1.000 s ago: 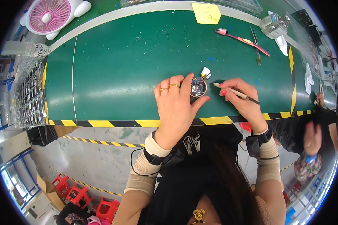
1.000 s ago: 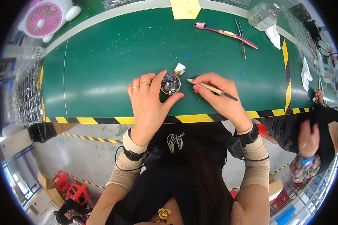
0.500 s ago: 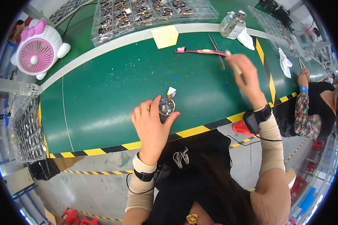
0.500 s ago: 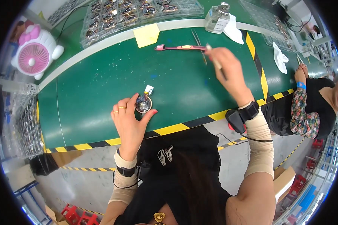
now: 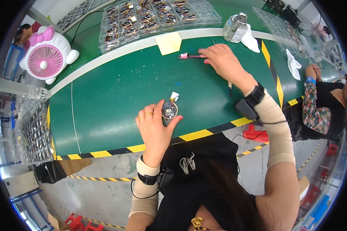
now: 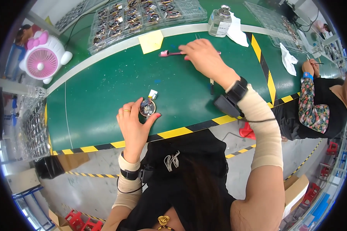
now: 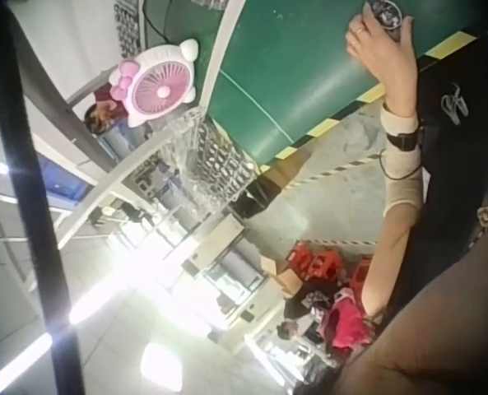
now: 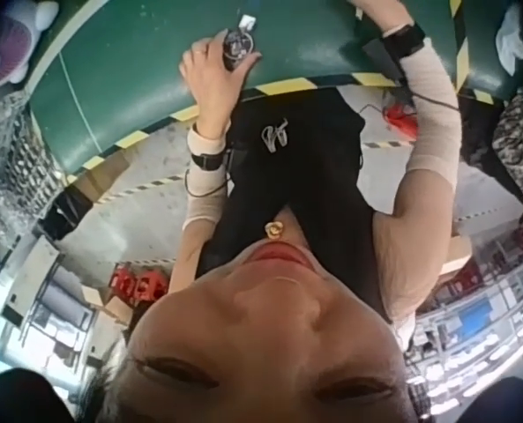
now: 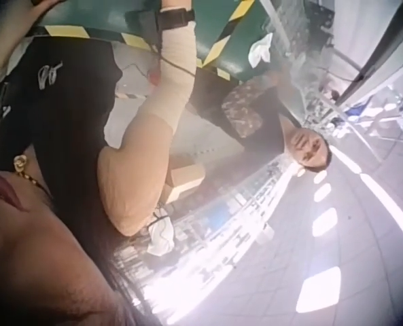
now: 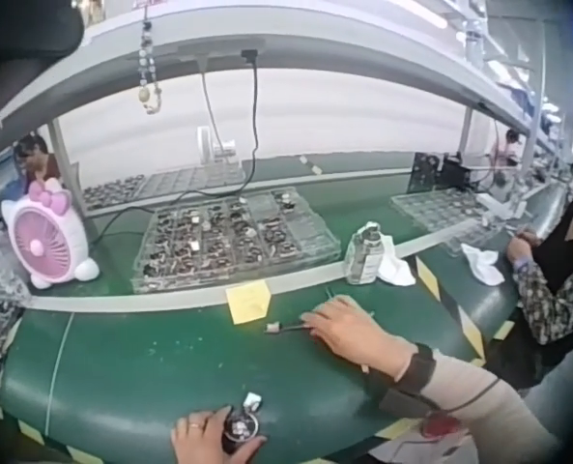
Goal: The person uses a wooden stick and a brush to clean a watch component, then uses tweezers to position a small wire. They continue cleaning the assembly with the brush and stick before setting the watch aside.
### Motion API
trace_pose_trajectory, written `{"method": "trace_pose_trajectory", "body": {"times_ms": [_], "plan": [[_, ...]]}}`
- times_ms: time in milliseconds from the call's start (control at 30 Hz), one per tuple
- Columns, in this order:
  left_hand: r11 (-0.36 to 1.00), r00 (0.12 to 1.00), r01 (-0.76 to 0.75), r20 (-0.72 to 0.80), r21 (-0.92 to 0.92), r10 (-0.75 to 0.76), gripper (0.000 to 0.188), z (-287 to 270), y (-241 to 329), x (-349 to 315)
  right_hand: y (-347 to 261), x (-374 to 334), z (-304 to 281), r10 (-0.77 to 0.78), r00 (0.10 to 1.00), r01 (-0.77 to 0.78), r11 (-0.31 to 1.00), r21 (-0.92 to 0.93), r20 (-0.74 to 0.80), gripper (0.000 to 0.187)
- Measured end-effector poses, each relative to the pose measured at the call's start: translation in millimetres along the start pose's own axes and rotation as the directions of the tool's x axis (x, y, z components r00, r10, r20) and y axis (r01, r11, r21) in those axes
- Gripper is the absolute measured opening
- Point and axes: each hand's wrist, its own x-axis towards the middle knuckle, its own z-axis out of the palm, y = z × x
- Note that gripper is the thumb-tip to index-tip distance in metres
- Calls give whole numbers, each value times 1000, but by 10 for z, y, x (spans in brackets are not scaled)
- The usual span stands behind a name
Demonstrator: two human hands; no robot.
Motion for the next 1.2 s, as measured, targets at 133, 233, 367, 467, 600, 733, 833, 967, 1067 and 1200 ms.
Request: {"method": "trace_pose_trajectory", "body": {"times_ms": [133,233,367,467,600,733,833,967,1067,1200], "plan": [[1000,1000,-1,-2,-11,1,64,21,-23,13,117,151,-12,-16,1000,17,997,79,-2,29],[1000,1000,13,2,-18,-13,64,4,-18,-15,307,230,-435,296,928,-274,954,124,-226,22],[1000,1000,-6,-3,-29,6,64,-1,-4,8,973,181,-837,607,786,-604,794,66,-120,32],[1000,1000,-15,-17,-18,15,63,-2,-9,13,1258,139,-776,708,706,-702,704,104,-25,40],[1000,1000,-14,-21,-15,14,63,6,-18,-3,1357,103,-657,594,803,-594,804,-12,43,37],[1000,1000,2,-2,-14,-2,63,-10,-8,-1,1253,115,-702,640,769,-637,767,-69,14,38],[1000,1000,10,0,-19,-10,63,-7,-3,-6,1246,127,-733,684,729,-683,729,-36,20,39],[1000,1000,5,-2,-29,-5,64,-5,-11,-12,1339,84,-704,664,746,-663,747,-53,41,39],[1000,1000,4,-18,-24,-5,63,-9,0,26,1411,61,-629,629,777,-628,778,-38,25,39],[1000,1000,-2,-22,-28,1,63,3,-5,29,1416,50,-604,630,776,-630,776,-1,-28,41]]}}
